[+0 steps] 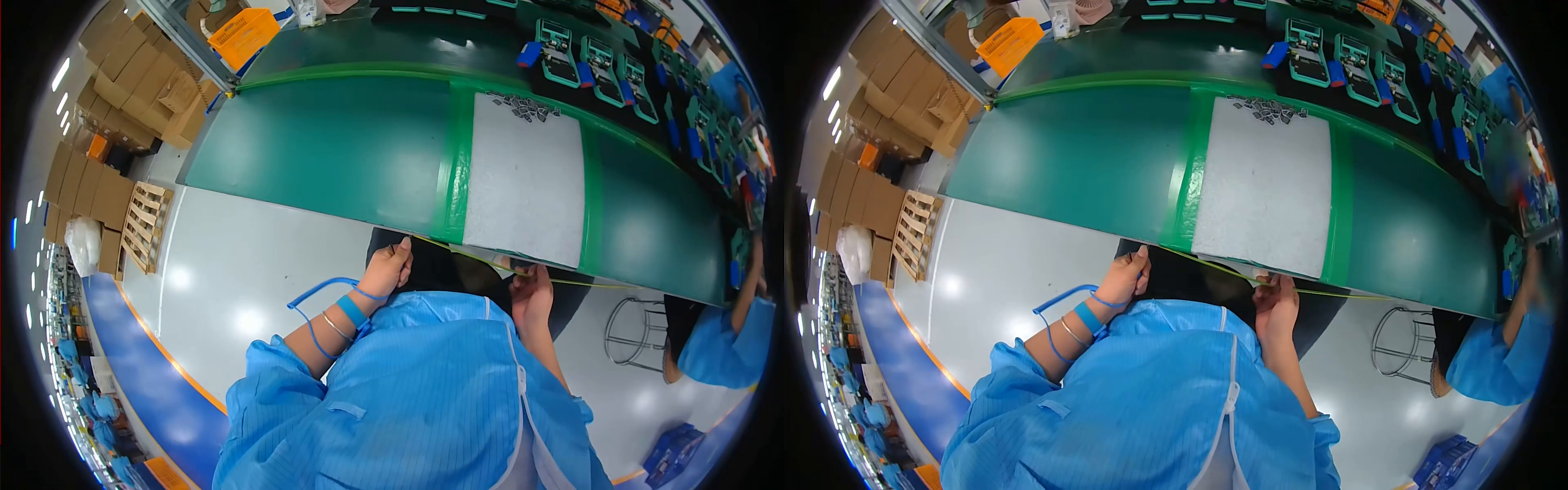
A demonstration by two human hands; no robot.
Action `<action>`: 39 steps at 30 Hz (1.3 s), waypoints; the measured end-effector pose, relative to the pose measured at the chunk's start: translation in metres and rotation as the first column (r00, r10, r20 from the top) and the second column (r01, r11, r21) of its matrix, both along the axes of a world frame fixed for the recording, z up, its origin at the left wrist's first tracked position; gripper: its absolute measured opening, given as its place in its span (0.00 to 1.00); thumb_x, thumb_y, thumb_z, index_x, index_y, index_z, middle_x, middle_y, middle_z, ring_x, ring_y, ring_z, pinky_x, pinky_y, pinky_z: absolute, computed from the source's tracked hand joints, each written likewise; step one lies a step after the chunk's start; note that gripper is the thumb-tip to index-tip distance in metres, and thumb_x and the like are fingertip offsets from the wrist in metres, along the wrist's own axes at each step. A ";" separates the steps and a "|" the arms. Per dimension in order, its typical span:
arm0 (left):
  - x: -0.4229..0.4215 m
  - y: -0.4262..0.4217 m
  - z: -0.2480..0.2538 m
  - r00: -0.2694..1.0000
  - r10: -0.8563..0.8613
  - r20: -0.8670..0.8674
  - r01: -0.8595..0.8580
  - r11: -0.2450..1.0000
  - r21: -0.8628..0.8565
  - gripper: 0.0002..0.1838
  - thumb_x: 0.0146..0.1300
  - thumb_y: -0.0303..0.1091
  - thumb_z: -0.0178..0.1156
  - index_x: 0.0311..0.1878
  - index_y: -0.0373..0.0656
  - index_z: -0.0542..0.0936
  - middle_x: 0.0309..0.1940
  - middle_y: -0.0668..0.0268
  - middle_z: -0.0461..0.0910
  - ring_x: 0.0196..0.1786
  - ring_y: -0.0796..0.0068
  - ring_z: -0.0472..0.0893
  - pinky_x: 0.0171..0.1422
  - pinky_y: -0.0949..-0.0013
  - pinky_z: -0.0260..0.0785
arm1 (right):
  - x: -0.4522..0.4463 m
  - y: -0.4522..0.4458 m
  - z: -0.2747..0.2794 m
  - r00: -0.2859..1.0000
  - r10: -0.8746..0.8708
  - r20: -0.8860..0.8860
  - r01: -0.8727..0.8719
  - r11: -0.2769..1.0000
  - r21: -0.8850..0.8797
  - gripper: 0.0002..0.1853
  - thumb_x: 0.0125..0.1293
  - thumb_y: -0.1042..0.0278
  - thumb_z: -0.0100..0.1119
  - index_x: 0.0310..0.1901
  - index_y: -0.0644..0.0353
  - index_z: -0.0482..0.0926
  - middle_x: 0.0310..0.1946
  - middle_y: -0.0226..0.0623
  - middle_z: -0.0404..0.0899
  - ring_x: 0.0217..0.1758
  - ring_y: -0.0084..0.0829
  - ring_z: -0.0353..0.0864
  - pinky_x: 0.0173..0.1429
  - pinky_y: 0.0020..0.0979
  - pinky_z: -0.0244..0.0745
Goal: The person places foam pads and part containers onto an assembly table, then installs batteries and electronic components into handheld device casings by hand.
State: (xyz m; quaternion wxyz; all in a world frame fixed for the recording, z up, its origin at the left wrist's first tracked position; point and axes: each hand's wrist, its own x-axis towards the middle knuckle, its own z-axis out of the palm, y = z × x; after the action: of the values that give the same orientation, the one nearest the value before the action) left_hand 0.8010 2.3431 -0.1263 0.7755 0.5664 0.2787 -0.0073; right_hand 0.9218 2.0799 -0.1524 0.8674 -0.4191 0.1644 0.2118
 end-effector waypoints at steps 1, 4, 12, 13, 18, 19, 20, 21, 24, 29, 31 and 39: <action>0.001 0.000 -0.001 1.000 0.010 0.003 -0.010 1.000 0.007 0.28 0.75 0.58 0.49 0.25 0.45 0.69 0.12 0.71 0.64 0.14 0.81 0.61 0.19 0.75 0.52 | 0.000 0.000 0.001 1.000 0.002 0.007 -0.002 1.000 0.006 0.15 0.76 0.53 0.52 0.33 0.53 0.72 0.31 0.33 0.80 0.28 0.26 0.75 0.34 0.28 0.68; 0.004 0.000 -0.002 1.000 0.022 0.015 -0.022 1.000 0.005 0.28 0.75 0.58 0.49 0.26 0.44 0.69 0.12 0.71 0.64 0.14 0.80 0.62 0.19 0.75 0.52 | 0.000 -0.001 0.000 1.000 0.004 0.029 -0.005 1.000 0.023 0.14 0.76 0.54 0.52 0.33 0.53 0.72 0.31 0.34 0.80 0.28 0.27 0.75 0.34 0.28 0.68; 0.006 0.005 -0.005 1.000 0.007 -0.010 -0.007 1.000 0.018 0.28 0.76 0.58 0.47 0.30 0.41 0.73 0.16 0.68 0.69 0.18 0.79 0.66 0.23 0.74 0.57 | 0.002 -0.002 -0.006 1.000 0.003 0.013 -0.004 1.000 0.018 0.13 0.75 0.55 0.54 0.36 0.54 0.74 0.32 0.35 0.80 0.29 0.28 0.76 0.32 0.29 0.70; 0.006 0.006 0.000 0.999 0.023 -0.037 -0.021 0.999 0.038 0.28 0.76 0.58 0.46 0.32 0.40 0.75 0.18 0.67 0.71 0.19 0.78 0.68 0.24 0.74 0.59 | 0.002 -0.001 -0.009 1.000 -0.013 -0.004 0.013 1.000 0.018 0.13 0.75 0.55 0.54 0.36 0.54 0.75 0.32 0.34 0.79 0.29 0.28 0.76 0.32 0.29 0.71; -0.038 0.046 -0.026 0.962 0.207 -0.180 -0.106 0.885 0.453 0.26 0.77 0.50 0.45 0.24 0.45 0.72 0.16 0.67 0.69 0.19 0.74 0.70 0.23 0.64 0.60 | 0.005 -0.025 -0.007 0.978 0.190 -0.083 -0.201 0.966 -0.164 0.13 0.73 0.58 0.57 0.51 0.58 0.75 0.41 0.37 0.82 0.38 0.34 0.84 0.39 0.35 0.80; -0.072 0.076 -0.063 0.951 -0.146 -0.272 0.297 0.674 0.677 0.24 0.75 0.49 0.49 0.25 0.43 0.76 0.16 0.66 0.71 0.20 0.73 0.70 0.26 0.62 0.62 | 0.002 -0.029 0.014 0.946 0.323 -0.038 -0.324 0.930 -0.175 0.15 0.74 0.61 0.54 0.55 0.60 0.76 0.47 0.38 0.83 0.44 0.33 0.84 0.47 0.34 0.79; -0.074 0.074 -0.023 0.752 -0.231 -0.617 0.550 0.736 0.395 0.28 0.72 0.53 0.52 0.26 0.37 0.80 0.20 0.61 0.76 0.26 0.71 0.75 0.32 0.59 0.67 | 0.002 -0.040 0.040 0.847 0.530 0.034 -0.491 0.806 -0.331 0.17 0.76 0.64 0.51 0.59 0.62 0.77 0.50 0.38 0.83 0.51 0.31 0.82 0.55 0.32 0.77; -0.098 0.086 -0.040 0.703 -0.312 -0.640 0.659 0.623 0.420 0.27 0.72 0.53 0.52 0.27 0.38 0.80 0.21 0.65 0.76 0.27 0.76 0.73 0.32 0.64 0.67 | 0.005 -0.050 0.065 0.707 0.698 0.111 -0.605 0.679 -0.416 0.17 0.76 0.65 0.51 0.59 0.62 0.77 0.51 0.38 0.83 0.53 0.30 0.81 0.57 0.31 0.76; -0.059 0.077 0.089 0.527 -0.557 -0.642 0.750 0.660 0.044 0.21 0.73 0.46 0.53 0.30 0.39 0.80 0.22 0.68 0.77 0.27 0.79 0.74 0.32 0.73 0.65 | 0.025 -0.081 0.145 0.433 0.865 0.254 -0.766 0.502 -0.403 0.16 0.77 0.65 0.50 0.57 0.64 0.80 0.51 0.38 0.83 0.54 0.28 0.81 0.60 0.31 0.75; 0.040 0.060 0.204 0.810 -0.573 -0.124 0.586 0.800 0.129 0.16 0.73 0.39 0.54 0.36 0.34 0.80 0.31 0.60 0.81 0.34 0.74 0.78 0.43 0.70 0.73 | 0.133 -0.100 0.207 0.795 0.396 0.461 -0.180 0.878 -0.444 0.17 0.76 0.59 0.52 0.57 0.61 0.80 0.52 0.36 0.81 0.53 0.26 0.79 0.52 0.30 0.75; 0.090 0.054 0.215 0.905 -0.408 0.121 0.398 0.912 0.102 0.18 0.73 0.41 0.55 0.43 0.31 0.79 0.39 0.53 0.82 0.39 0.67 0.81 0.46 0.66 0.75 | 0.197 -0.098 0.204 0.862 0.186 0.471 0.104 0.846 -0.523 0.17 0.74 0.58 0.54 0.56 0.60 0.80 0.52 0.35 0.81 0.53 0.27 0.79 0.51 0.30 0.74; 0.311 0.032 0.190 0.953 -0.262 0.152 0.271 0.962 -0.039 0.29 0.72 0.43 0.55 0.70 0.36 0.66 0.67 0.53 0.69 0.70 0.57 0.68 0.72 0.53 0.62 | 0.378 -0.114 0.137 0.738 0.232 0.634 0.576 0.273 -0.771 0.18 0.73 0.60 0.56 0.56 0.64 0.78 0.48 0.45 0.85 0.53 0.38 0.84 0.59 0.34 0.75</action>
State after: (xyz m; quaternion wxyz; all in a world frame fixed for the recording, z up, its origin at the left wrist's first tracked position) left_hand 1.1118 2.3755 0.0633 0.8023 0.5745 0.1419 -0.0787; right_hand 1.3001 1.9656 -0.0155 0.4592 -0.8675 -0.0030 -0.1911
